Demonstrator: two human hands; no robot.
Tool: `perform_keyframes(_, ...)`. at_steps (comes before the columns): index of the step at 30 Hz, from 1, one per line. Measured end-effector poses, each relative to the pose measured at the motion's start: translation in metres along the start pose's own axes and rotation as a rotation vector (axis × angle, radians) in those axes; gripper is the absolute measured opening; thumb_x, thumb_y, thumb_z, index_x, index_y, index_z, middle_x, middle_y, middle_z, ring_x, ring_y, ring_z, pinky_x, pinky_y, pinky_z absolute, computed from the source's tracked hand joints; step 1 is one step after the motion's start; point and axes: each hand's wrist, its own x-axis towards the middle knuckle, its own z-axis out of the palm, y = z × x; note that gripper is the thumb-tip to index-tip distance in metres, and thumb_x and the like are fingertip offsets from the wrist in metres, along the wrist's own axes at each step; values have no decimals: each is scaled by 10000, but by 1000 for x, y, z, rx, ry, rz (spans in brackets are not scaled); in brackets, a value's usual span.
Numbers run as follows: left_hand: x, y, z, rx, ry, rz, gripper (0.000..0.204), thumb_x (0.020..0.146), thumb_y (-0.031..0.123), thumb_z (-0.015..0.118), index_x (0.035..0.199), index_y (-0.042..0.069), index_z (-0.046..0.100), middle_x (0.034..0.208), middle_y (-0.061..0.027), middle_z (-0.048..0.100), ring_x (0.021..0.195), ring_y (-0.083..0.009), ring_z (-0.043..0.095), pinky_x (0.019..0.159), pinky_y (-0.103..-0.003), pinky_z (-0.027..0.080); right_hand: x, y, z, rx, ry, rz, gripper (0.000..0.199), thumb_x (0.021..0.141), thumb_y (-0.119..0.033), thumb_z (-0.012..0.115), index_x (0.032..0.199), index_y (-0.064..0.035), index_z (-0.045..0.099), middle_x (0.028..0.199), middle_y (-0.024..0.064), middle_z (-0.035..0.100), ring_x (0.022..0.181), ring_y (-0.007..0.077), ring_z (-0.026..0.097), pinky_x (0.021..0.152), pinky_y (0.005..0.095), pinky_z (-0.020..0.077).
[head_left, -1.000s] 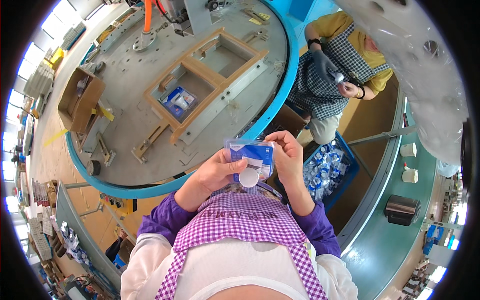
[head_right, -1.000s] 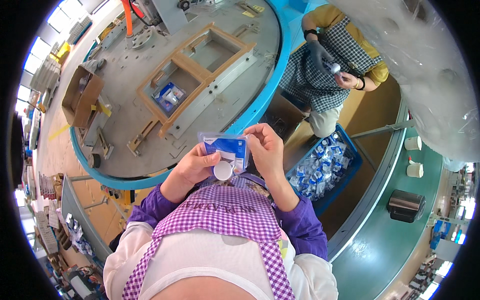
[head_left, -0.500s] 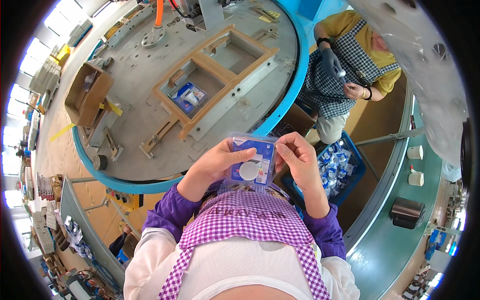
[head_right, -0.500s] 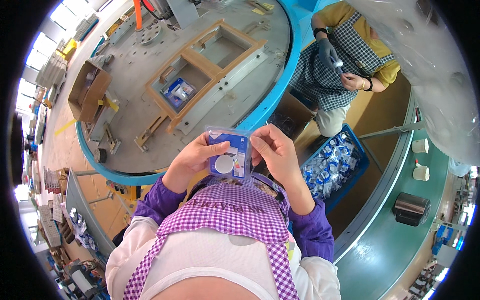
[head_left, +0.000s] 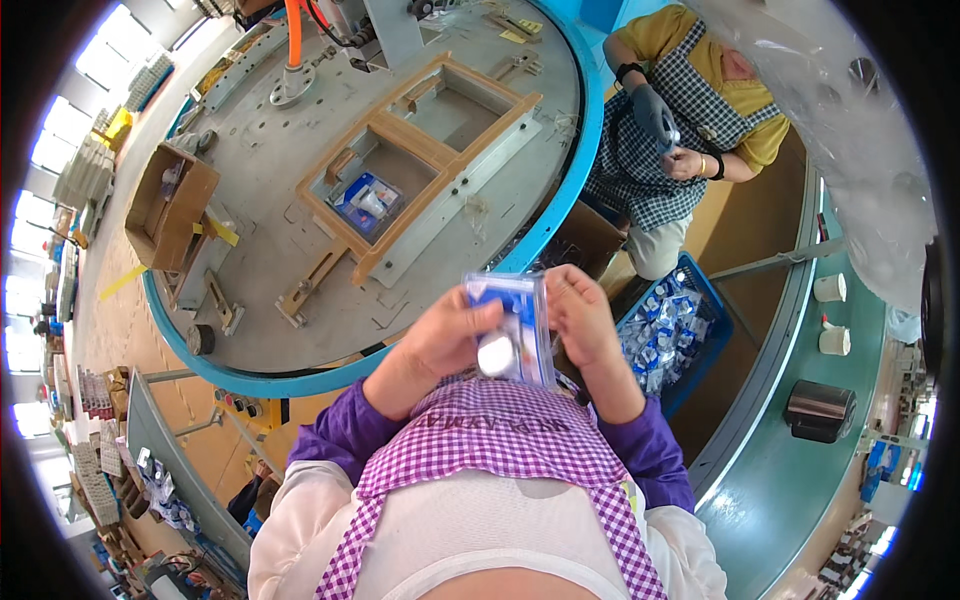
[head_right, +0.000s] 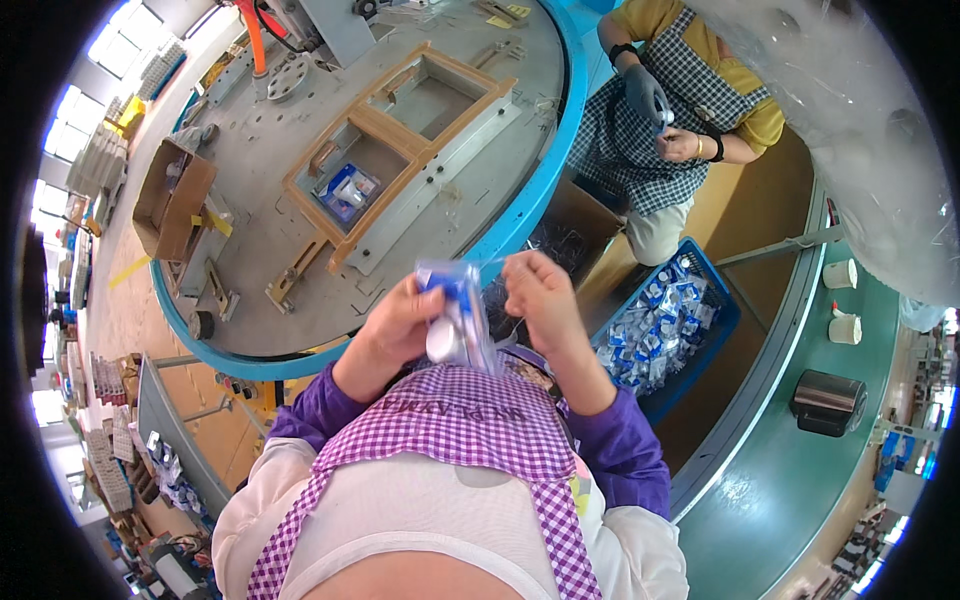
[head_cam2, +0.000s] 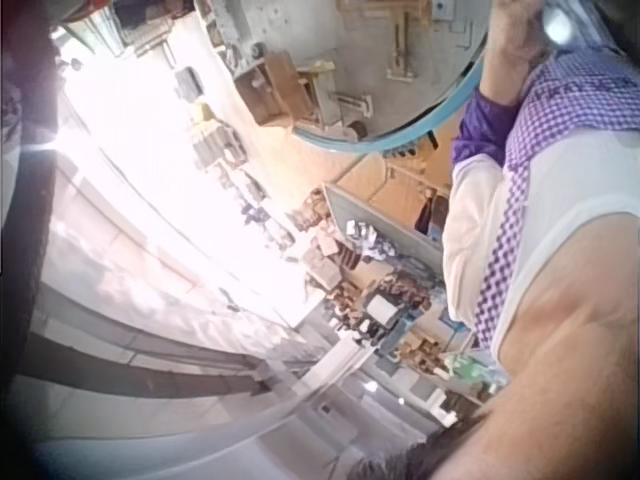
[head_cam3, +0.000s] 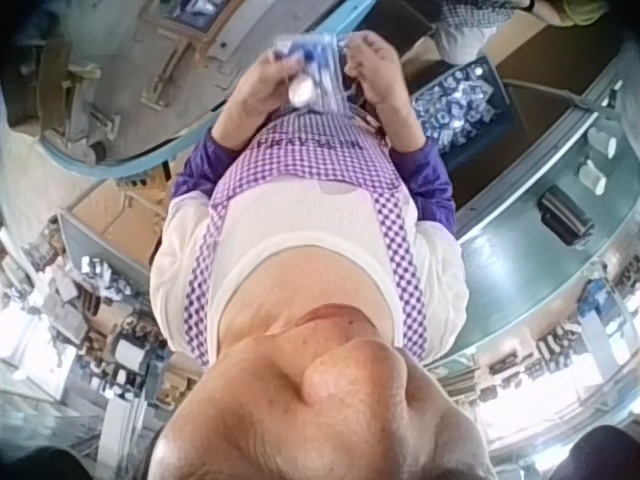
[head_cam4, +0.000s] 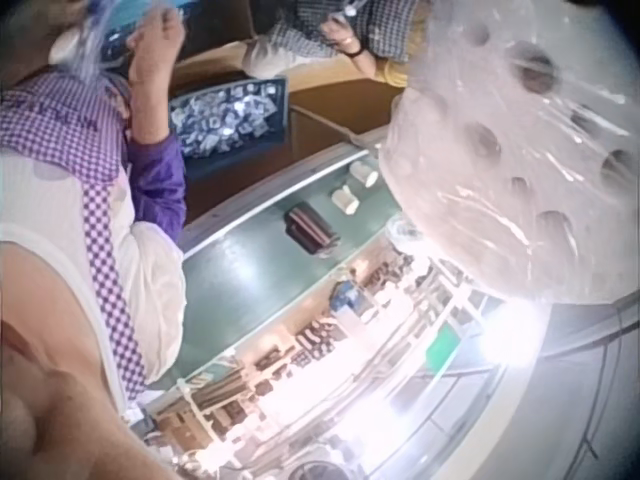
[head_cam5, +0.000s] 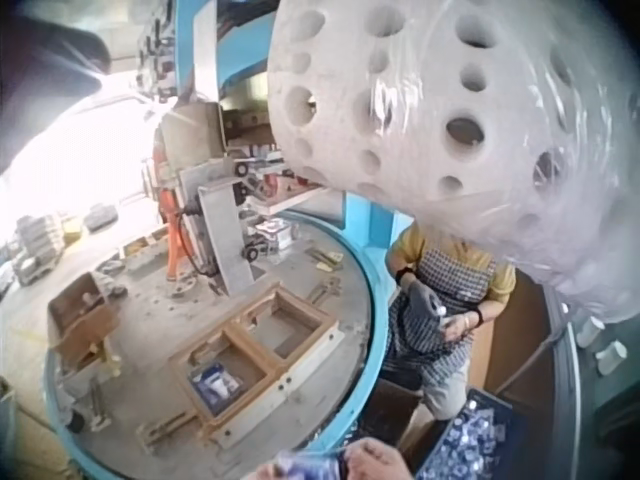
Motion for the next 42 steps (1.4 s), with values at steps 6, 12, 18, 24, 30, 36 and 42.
perform_keyframes(6,17,-7,8,-27,446,83,282,819,82,635,1084,42,549,946,-93,624,840,-191,627,751,-357,533,3,-11,-5,237,2,204,140,902,-167,513,799,-73,528,566,-71,373,449,25,300,428,191,255)
perform_keyframes(12,17,-1,-8,0,441,86,258,801,43,650,1043,84,573,907,-57,610,800,-160,604,694,-292,520,-10,-10,16,-3,119,243,104,891,-151,533,850,-61,564,602,-57,448,458,18,349,405,169,252)
perform_keyframes(18,2,5,-22,469,340,-118,215,734,61,718,932,76,637,933,-47,582,831,-160,577,696,-240,478,-26,-11,3,133,-184,335,105,883,-161,539,841,-67,557,539,-44,426,412,24,314,373,187,220)
perform_keyframes(24,5,27,5,1527,-74,396,178,686,40,723,854,55,665,1185,-131,518,955,-231,575,866,-333,440,-21,12,-12,475,-169,440,275,924,-302,473,757,-87,512,463,-63,287,374,50,220,363,204,178)
perform_keyframes(30,-4,19,44,976,-304,441,82,764,68,662,814,13,628,789,-122,651,817,-248,614,794,-370,462,1,21,-33,398,135,361,302,919,-319,494,704,-107,477,452,-70,254,366,56,186,376,228,166)
perform_keyframes(36,3,8,44,888,-216,540,90,775,75,657,798,1,612,814,-109,642,773,-213,604,675,-311,462,21,22,-25,228,187,110,308,904,-337,529,713,-107,456,447,-55,300,355,53,240,377,218,185)
perform_keyframes(42,14,-14,63,1386,-563,495,187,649,48,717,799,44,605,807,-53,639,714,-258,600,645,-339,470,49,42,-7,-727,221,-512,345,871,-264,590,679,12,512,515,65,385,501,112,321,439,291,316)
